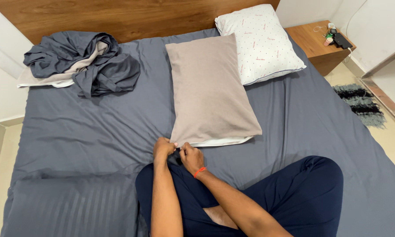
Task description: The person sits on a bed and places a pillow into a pillowcase. They align the pillow with the case, insert it, and smooth the fabric to fit properly.
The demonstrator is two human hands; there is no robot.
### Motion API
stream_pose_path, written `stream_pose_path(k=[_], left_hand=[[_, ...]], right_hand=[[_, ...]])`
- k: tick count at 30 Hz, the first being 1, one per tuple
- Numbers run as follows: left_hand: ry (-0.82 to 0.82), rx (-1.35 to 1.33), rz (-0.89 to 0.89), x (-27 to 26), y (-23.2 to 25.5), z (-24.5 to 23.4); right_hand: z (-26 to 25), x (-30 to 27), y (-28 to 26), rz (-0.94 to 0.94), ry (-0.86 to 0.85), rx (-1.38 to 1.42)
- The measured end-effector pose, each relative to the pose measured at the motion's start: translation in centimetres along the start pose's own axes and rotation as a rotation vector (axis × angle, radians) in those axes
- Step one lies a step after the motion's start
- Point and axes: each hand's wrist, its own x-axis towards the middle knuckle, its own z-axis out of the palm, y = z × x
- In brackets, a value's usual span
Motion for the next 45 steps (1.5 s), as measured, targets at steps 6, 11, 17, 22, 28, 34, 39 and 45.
stream_pose_path(k=[6, 11, 17, 22, 28, 34, 39, 45], left_hand=[[0.028, -0.041, -0.008, -0.7, 0.3, -0.1], [0.066, -0.052, -0.028, -1.6, 0.8, -0.5], [0.171, -0.088, -0.071, -2.5, 1.2, -0.9], [0.260, -0.122, -0.122, -2.5, 1.5, -0.7], [0.344, -0.160, -0.118, -3.2, 1.7, -1.1], [0.415, -0.168, -0.081, -3.1, 1.6, -0.2], [0.576, -0.612, 0.036, -1.0, -0.1, 3.2], [-0.247, -1.350, -0.182, -0.7, -1.1, 13.5]], right_hand=[[-1.0, -0.3, 0.8, -0.046, 0.024, -0.032], [-1.8, -0.2, 0.9, -0.056, 0.030, -0.050], [-2.5, -0.1, 1.5, -0.081, 0.067, -0.091], [-3.5, 0.2, 2.6, -0.041, 0.084, -0.101], [-6.3, 0.2, 5.2, 0.012, 0.118, -0.158], [-9.6, -0.3, 7.4, 0.122, 0.133, -0.215], [-9.9, -1.1, 7.4, 0.164, 0.215, -0.009], [-9.2, -1.2, 7.5, 0.181, 0.250, 0.163]])
